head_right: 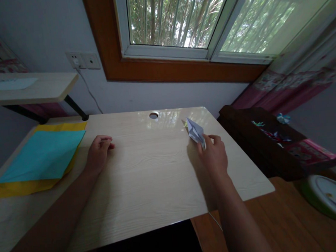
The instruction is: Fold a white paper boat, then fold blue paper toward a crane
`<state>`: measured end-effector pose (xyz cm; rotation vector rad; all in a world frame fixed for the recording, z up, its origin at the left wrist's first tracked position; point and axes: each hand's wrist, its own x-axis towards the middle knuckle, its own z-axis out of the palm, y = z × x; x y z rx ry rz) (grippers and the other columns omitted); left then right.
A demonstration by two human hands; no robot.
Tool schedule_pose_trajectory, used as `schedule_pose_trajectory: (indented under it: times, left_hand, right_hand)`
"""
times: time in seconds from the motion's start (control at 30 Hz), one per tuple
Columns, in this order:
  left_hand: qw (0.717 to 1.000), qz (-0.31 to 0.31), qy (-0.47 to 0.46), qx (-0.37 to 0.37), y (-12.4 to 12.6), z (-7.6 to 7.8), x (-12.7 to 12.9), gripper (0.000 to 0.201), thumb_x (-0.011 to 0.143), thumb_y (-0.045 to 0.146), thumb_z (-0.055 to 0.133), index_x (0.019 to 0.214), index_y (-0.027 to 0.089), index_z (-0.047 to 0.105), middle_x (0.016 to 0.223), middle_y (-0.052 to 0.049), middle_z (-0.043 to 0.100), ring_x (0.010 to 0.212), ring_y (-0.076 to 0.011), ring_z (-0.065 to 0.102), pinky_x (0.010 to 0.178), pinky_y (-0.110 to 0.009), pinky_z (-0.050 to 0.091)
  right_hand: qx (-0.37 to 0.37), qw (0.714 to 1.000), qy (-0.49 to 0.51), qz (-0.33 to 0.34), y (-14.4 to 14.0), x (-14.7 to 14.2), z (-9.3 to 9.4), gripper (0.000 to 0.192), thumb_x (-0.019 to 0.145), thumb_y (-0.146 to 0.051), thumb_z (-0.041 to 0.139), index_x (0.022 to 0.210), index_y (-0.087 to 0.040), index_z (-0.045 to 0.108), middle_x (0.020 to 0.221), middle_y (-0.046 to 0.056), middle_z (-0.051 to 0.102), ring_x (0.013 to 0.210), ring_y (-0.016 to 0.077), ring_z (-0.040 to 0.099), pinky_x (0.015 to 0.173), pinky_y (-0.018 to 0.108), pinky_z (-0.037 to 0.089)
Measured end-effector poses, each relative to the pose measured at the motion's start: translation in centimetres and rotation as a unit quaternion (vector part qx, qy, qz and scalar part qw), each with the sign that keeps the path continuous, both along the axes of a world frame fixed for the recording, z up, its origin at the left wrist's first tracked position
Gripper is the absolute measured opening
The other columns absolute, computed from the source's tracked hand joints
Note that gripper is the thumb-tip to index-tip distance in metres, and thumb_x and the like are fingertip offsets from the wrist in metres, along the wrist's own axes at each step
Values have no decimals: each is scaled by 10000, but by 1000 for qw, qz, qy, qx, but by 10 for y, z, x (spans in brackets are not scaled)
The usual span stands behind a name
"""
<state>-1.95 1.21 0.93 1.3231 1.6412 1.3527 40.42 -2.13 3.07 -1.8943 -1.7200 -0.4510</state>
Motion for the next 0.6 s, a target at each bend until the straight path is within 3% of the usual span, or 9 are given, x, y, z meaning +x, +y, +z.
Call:
schedule_pose_trajectory:
  times: [0.17, 0.33, 0.6]
  left_hand:
    - [1000, -12, 19, 17, 2, -3, -1, 194, 863, 356, 566, 960, 205, 639, 791, -16, 671, 715, -179, 682, 650, -282, 516]
    - [998, -31, 35, 49, 4, -5, -2, 146, 857, 299, 561, 895, 193, 653, 903, -27, 642, 723, -151, 667, 682, -283, 538]
    - [997, -39, 44, 51, 3, -2, -2, 152, 861, 289, 555, 889, 182, 659, 983, -32, 611, 727, -138, 662, 696, -290, 555]
  right_hand:
    - [8, 994, -93, 61, 10, 6, 7, 326, 930, -305, 547, 1196, -183, 689, 1197, 157, 623, 953, 269, 567, 918, 452, 449]
    - [-53, 975, -170, 132, 26, 4, 2, 299, 960, -269, 507, 1134, -185, 734, 1172, 141, 677, 1062, 303, 553, 957, 446, 426]
    - [-79, 984, -150, 57, 27, -4, -5, 316, 971, -340, 486, 1108, -204, 736, 1256, 161, 667, 1214, 381, 468, 936, 504, 346]
